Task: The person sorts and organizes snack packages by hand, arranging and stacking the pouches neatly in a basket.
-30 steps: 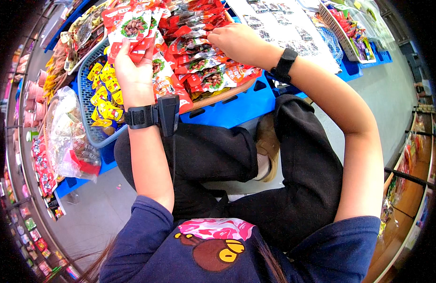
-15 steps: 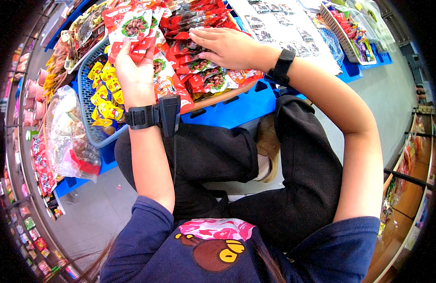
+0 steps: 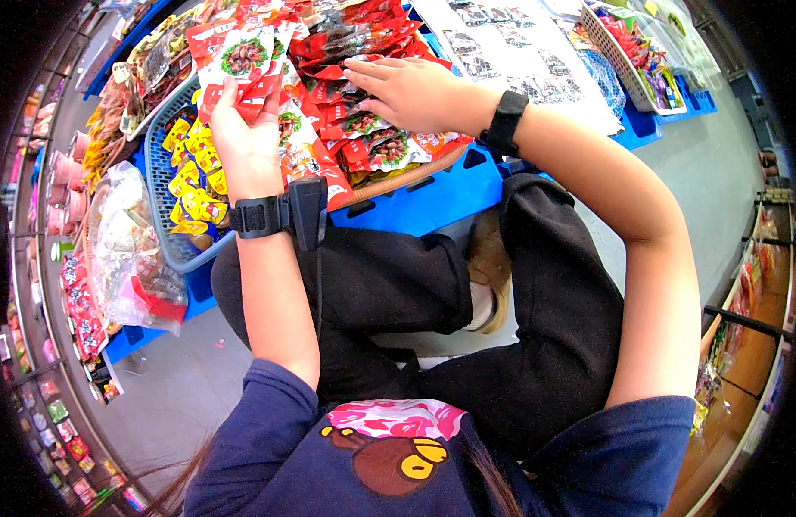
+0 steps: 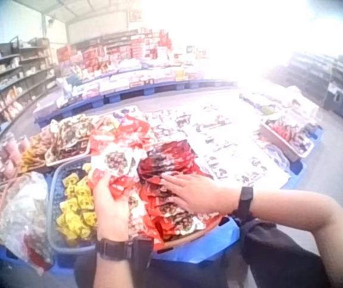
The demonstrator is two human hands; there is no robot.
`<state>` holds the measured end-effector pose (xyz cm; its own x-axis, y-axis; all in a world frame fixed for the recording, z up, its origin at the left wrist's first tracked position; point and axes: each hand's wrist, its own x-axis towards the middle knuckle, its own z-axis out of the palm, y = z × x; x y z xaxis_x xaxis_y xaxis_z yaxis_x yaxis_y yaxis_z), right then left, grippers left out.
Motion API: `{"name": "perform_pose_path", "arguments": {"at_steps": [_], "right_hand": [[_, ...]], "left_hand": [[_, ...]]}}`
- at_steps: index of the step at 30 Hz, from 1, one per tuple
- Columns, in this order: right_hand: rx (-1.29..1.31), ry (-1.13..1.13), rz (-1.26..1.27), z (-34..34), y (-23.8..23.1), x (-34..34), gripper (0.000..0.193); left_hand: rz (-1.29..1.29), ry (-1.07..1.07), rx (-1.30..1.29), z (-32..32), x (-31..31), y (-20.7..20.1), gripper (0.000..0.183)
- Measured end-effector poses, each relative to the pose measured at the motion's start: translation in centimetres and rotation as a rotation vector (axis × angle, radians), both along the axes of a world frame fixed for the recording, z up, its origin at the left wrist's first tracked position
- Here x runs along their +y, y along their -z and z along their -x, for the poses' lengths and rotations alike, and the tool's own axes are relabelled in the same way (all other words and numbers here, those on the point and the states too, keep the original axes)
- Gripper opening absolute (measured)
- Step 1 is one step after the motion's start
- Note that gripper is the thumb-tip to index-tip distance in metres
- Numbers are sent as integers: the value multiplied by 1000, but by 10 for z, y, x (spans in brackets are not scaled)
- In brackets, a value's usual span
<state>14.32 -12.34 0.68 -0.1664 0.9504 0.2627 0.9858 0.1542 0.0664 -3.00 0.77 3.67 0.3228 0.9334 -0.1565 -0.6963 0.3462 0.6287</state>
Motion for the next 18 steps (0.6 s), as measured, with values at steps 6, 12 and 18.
{"name": "perform_pose_path", "arguments": {"at_steps": [6, 12, 18], "right_hand": [[-46, -2, -121, 11, -10, 1, 49], [-198, -92, -106, 5, -7, 11, 49], [-212, -78, -77, 2, -3, 13, 45]], "left_hand": [[26, 1, -6, 0, 3, 1, 20], [15, 0, -21, -3, 4, 4, 21], [-14, -6, -9, -3, 3, 5, 23]]}}
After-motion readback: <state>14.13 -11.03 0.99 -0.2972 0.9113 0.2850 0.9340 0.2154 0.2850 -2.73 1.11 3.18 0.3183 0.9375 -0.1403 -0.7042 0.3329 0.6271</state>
